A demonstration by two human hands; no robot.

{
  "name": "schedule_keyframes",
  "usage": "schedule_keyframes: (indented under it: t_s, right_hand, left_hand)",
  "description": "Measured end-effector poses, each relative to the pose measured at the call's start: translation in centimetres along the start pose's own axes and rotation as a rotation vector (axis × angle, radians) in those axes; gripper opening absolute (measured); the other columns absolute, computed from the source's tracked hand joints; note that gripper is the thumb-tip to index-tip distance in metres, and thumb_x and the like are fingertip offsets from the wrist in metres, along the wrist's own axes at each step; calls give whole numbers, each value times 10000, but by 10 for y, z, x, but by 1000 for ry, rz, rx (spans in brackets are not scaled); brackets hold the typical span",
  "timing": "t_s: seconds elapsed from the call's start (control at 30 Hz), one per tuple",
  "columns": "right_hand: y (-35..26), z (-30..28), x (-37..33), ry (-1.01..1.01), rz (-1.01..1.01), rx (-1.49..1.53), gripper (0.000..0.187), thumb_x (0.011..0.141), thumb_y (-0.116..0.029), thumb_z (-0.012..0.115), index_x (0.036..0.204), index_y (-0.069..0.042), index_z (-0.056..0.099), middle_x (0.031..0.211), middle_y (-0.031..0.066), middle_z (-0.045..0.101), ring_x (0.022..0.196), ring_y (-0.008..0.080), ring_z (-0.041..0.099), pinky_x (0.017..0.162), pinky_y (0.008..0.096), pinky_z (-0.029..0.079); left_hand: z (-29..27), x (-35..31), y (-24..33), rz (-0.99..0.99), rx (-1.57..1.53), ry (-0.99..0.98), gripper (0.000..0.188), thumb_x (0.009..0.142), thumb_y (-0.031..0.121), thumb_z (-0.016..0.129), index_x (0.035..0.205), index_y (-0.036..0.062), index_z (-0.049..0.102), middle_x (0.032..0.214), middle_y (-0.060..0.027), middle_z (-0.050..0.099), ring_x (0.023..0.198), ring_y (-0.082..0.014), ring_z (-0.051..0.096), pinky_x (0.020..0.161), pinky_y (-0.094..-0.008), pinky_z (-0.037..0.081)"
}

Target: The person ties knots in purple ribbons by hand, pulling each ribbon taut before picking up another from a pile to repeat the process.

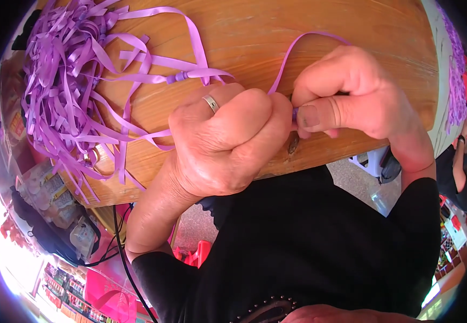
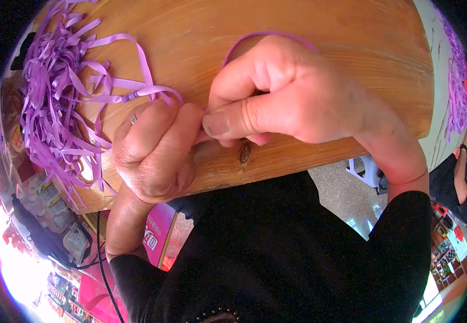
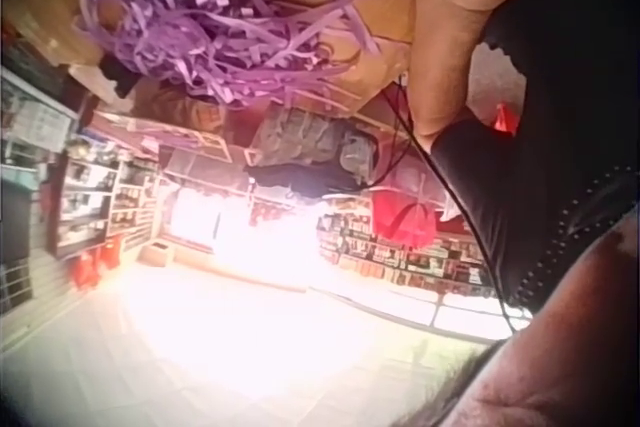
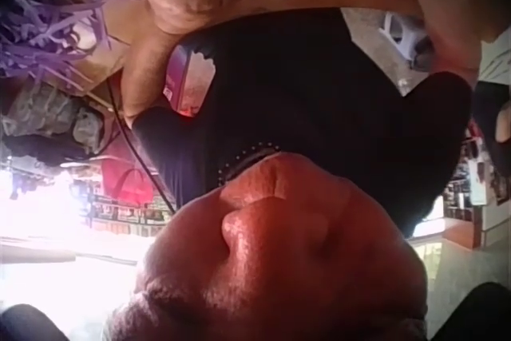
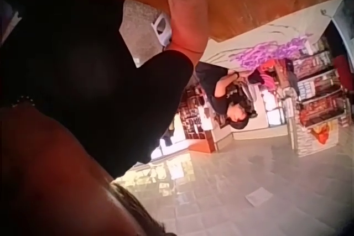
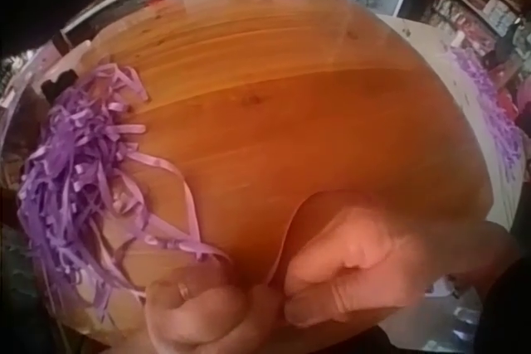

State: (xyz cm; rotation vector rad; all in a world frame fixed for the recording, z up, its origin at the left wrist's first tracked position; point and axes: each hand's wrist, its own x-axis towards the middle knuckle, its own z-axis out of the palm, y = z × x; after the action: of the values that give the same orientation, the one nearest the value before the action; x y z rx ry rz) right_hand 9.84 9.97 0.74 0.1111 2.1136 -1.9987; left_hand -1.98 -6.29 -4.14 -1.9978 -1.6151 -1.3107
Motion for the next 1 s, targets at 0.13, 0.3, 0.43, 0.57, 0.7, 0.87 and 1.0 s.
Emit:
schedule_keyframes:
  t_s: [0.13,0.3,0.43,0.57,0.7,0.87,1.0]
  right_hand:
    - [-11,-4,5,-140,423,309,309,858,-264,599,689,-6,612,567,13,553,489,50,481,429,194,339]
    - [-9,-7,2,48,249,173,315,868,-308,595,788,-5,630,585,8,559,502,31,475,438,168,336]
    - [-3,0,3,229,-66,38,281,877,-283,601,881,-5,641,608,5,559,528,28,488,457,163,349]
    - [-8,-10,1,275,-80,5,235,891,-239,587,891,-12,646,642,3,570,554,30,502,472,169,360]
    - [3,-8,5,341,-217,-181,172,876,-162,599,917,-2,645,724,32,587,621,57,530,522,171,394]
    - [-15,-13,12,457,-598,-659,175,769,-54,683,928,7,643,850,96,595,747,141,560,579,217,428]
    - [-56,-7,-5,259,-248,-919,269,730,-99,738,975,-19,660,880,157,623,910,249,601,763,315,468]
  left_hand:
    - [1,-2,-3,57,14,69,380,456,90,666,826,18,621,713,-32,494,487,-143,476,396,-257,385]
    - [-13,17,6,-524,-320,-175,113,754,74,649,824,16,582,676,-60,528,522,-159,498,467,-270,418]
    - [-24,23,9,-996,-749,-159,142,927,109,512,863,2,580,677,-31,559,572,-105,497,521,-262,415]
    - [-28,20,8,-1121,-1231,-72,209,962,148,458,922,1,601,772,-13,606,696,-84,538,626,-243,452]
    - [-21,17,9,-1087,-1188,18,276,950,237,483,1071,11,584,830,-52,629,524,-35,310,488,-197,256]
    - [-29,15,2,-1148,-1262,-45,203,952,155,486,971,-6,608,929,-41,632,925,-101,553,864,-236,425]
    - [-23,26,7,-1178,-1238,-52,202,953,163,488,924,2,608,788,-9,605,760,-63,539,701,-197,437]
